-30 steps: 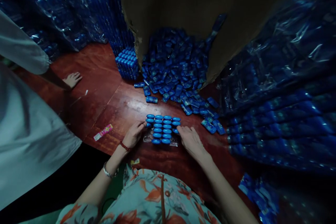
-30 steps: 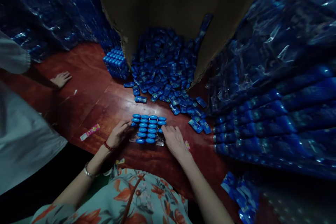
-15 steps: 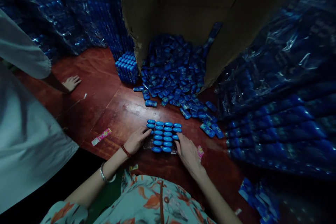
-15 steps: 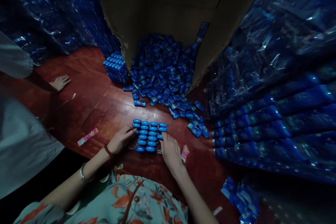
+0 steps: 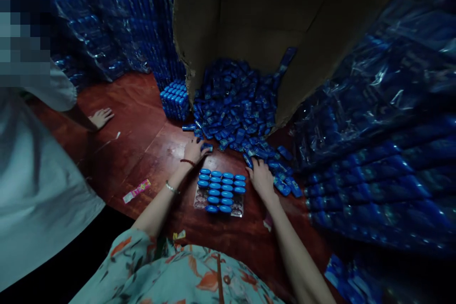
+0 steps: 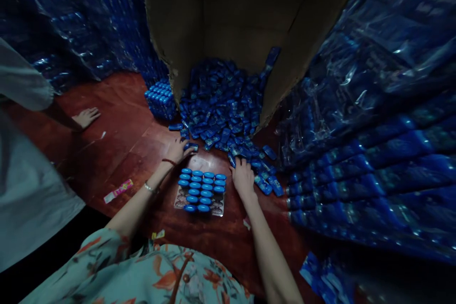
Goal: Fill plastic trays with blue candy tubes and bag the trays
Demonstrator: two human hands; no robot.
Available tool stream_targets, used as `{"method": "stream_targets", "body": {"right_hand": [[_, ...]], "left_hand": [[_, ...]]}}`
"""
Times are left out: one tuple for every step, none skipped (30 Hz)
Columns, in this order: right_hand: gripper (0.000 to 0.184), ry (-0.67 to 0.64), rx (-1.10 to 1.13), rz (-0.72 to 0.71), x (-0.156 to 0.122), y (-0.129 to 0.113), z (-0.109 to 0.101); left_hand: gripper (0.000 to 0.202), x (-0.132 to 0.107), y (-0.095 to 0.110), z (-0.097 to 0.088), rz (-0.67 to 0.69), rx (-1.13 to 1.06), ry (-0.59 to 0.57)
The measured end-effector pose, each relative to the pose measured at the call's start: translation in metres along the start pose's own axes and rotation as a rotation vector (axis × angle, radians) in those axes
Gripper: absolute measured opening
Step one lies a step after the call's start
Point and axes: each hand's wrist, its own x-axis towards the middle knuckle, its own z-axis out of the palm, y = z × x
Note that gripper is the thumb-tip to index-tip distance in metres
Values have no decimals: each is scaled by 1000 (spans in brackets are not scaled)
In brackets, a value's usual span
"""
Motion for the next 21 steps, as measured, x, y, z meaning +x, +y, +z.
{"method": "stream_targets", "body": {"right_hand": [[38, -21, -15, -17, 2, -2, 3], [38, -29, -20, -32, 0, -3, 5], [38, -29, -15, -40, -5, -4, 7], [38, -26, 3, -41, -14, -2, 9], [38, -18, 50, -35, -26, 1, 10], [38, -5, 129, -18, -39, 6, 10], [37, 12, 234, 17, -53, 12, 10], [37, 19, 355, 68, -69, 19, 8], [36, 14, 476, 129, -83, 25, 6], [36, -3, 578, 184, -97, 31, 3], [37, -24, 661, 225, -110, 36, 0], [37, -40, 725, 246, -120, 39, -4], [37, -41, 771, 243, -127, 40, -7], [36, -30, 797, 221, -132, 39, -10], [33, -7, 802, 184, -134, 36, -12], [31, 15, 790, 135, -134, 32, -13], [28, 33, 761, 77, -132, 27, -14], [25, 37, 716, 7, -128, 22, -15], [24, 32, 656, -70, -123, 17, -15], [24, 19, 580, -146, -118, 12, -16], [26, 3, 486, -214, -113, 8, -17]], "left_hand": [[19, 7, 0, 4, 2, 8, -27], [15, 9, -1, 8, 5, 10, -55], [12, 9, -2, 10, 8, 8, -79], [12, 4, -5, 11, 10, 0, -100], [15, -3, -9, 10, 9, -11, -116], [19, -13, -13, 7, 5, -26, -126], [22, -26, -18, 3, -3, -41, -132], [25, -41, -23, -3, -14, -54, -133], [27, -57, -27, -11, -30, -73, -127], [28, -75, -30, -19, -53, -97, -111], [28, -93, -33, -28, -82, -128, -86], [27, -111, -33, -37, -120, -182, -43], [26, -128, -32, -45, -156, -222, 5], [24, -143, -30, -52, -181, -250, 54], [22, -155, -26, -58, -191, -269, 100], [20, -165, -21, -61, -177, -275, 133], [17, -172, -14, -63, -145, -275, 155], [16, -177, -8, -63, -101, -272, 163], [15, -179, -1, -61, -56, -266, 161], [18, -180, 6, -58, -18, -259, 156], [21, -179, 11, -54, 9, -251, 153]]}}
